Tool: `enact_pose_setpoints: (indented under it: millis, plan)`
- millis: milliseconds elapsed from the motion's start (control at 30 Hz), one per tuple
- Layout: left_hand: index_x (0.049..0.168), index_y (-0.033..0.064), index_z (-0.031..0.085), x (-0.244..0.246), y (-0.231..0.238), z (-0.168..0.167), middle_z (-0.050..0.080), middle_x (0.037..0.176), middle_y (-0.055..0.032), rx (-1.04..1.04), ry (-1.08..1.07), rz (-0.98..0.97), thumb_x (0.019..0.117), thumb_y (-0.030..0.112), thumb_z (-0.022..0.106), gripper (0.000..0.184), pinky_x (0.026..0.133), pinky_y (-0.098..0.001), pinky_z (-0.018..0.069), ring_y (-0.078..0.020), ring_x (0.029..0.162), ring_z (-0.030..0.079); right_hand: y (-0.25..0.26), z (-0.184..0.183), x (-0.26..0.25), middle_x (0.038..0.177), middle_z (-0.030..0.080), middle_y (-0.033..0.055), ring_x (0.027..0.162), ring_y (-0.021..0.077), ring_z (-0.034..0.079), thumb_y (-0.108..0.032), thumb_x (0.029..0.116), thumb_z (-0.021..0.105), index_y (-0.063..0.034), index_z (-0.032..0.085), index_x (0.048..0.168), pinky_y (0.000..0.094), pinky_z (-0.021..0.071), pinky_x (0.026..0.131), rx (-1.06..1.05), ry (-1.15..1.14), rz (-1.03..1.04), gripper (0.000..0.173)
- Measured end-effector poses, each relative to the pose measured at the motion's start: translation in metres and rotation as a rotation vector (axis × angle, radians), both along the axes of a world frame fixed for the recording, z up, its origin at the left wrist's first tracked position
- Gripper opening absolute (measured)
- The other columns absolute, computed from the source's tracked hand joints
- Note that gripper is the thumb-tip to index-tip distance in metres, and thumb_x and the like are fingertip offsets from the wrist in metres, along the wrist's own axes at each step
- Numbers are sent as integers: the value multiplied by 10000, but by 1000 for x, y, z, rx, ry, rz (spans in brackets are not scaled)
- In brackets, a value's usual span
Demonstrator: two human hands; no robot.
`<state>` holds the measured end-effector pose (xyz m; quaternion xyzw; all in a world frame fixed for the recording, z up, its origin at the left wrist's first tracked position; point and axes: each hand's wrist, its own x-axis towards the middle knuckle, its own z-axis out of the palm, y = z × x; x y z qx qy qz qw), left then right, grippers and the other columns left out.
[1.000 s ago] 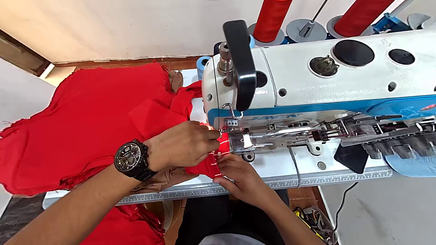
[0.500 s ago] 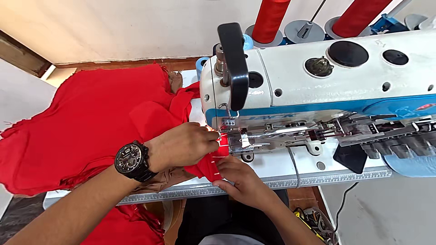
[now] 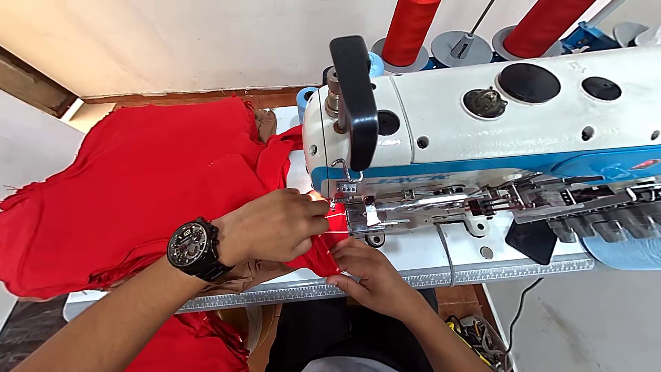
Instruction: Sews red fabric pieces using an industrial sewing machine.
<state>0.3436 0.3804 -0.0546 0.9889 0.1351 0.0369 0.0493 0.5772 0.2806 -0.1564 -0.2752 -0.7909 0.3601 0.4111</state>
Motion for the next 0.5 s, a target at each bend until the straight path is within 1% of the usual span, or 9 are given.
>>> enact_pose_setpoints:
  millis: [67,133,167,233,267,300,400,467,500]
  plan:
    - [832,155,704,-2,-5,0,702,1089,-16,-34,-24,18,913,254,503,238,717,-392,561,-194,985,677,1,0,2,1029,753,13,1145,148,660,-248,1028,636,-60,752,942,363,522,1034,-5,-3,0,237]
    - [798,165,697,-5,-17,-1,709,1187,18,-69,-69,67,902,325,551,240,772,-384,568,-160,1031,672,2,1,3,1036,753,17,1141,150,663,-251,1029,635,-62,753,948,372,523,1031,-9,3,6,237]
    - [817,175,706,-6,-24,-3,710,1203,37,-74,-85,103,909,414,592,280,783,-377,567,-145,1026,671,2,2,4,1041,753,23,1141,155,664,-249,1027,640,-60,751,949,376,524,1030,-16,17,13,233]
    - [923,201,711,-6,-40,-11,703,1123,57,-55,-112,183,880,618,631,427,749,-346,529,-126,970,646,4,8,6,1041,753,35,1134,165,667,-243,1010,668,-53,755,954,373,539,1016,-49,69,30,217]
    - [990,197,704,-6,-47,-17,694,1107,42,-24,-119,223,866,656,640,480,755,-350,516,-142,970,639,6,13,6,1037,750,40,1128,165,667,-239,1003,680,-47,752,951,365,545,1005,-69,97,41,211]
    - [1059,183,698,-5,-53,-24,690,1103,17,18,-137,264,870,624,658,482,775,-370,514,-171,979,639,9,18,7,1029,748,38,1121,160,667,-232,994,691,-46,754,945,356,552,999,-82,116,47,203]
    - [1186,121,669,-5,-60,-44,673,1076,-75,193,-211,357,880,295,677,352,763,-430,509,-278,965,639,16,26,8,1015,742,29,1093,149,673,-202,973,712,-48,756,922,350,563,982,-85,132,47,168]
    - [1196,149,681,-7,-59,-50,671,1120,-90,245,-248,377,838,240,724,371,768,-444,501,-294,969,636,19,24,8,1027,741,26,1091,148,674,-197,966,723,-59,764,941,355,568,974,-84,122,28,146]
    - [1190,160,683,-8,-59,-51,672,1156,-90,257,-259,374,845,232,730,356,776,-440,505,-291,978,638,18,23,9,1038,741,29,1092,149,677,-193,962,728,-61,765,950,356,574,971,-91,121,17,138]
